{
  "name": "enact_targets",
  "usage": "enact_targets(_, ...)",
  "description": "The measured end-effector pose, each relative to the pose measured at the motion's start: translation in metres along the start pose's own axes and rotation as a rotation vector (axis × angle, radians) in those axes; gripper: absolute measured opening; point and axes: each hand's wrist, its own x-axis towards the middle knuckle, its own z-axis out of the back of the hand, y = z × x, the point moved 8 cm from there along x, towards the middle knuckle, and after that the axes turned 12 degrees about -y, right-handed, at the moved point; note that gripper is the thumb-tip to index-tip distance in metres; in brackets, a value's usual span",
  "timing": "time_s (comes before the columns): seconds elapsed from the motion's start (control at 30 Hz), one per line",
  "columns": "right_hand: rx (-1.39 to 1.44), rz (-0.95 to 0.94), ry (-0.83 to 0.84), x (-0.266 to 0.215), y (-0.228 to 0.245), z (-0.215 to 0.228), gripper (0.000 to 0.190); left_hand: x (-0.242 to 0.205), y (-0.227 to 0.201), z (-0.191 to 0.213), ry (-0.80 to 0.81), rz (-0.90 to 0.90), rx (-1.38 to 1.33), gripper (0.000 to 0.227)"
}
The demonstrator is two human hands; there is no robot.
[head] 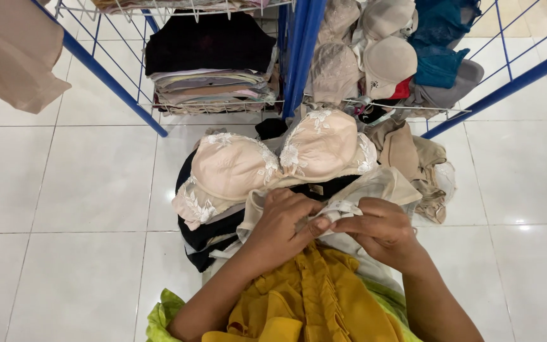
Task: Sorting and organizing bras from a pile into categories while sitting on a stool.
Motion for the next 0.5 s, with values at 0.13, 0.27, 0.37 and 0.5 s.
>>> enact_targets(0.13,0.065,-0.054,0.014,-0.016,-0.015,-0.003,0.024,-0.004,0.010,-0.008,-0.036,0.020,-0.114,0.038)
enact_targets(0.27,0.268,-0.346,-0.003,-0.027,-0.035,-0.007,0.023,-0.005,0.013,-0.004,-0.122,0.000,-0.142,0.035)
enact_targets(0.37,0.355,-0.266,-0.081,-0.022,-0.027,-0.004,0.037,-0.006,0.016,0.002,-0.156,0.088,-0.133,0.032)
enact_targets(0.5,0.097,-0.415,-0.102,-0.048,-0.064,-0.010,0.047,-0.017,0.044,-0.003,-0.157,0.339,-0.466,0.028)
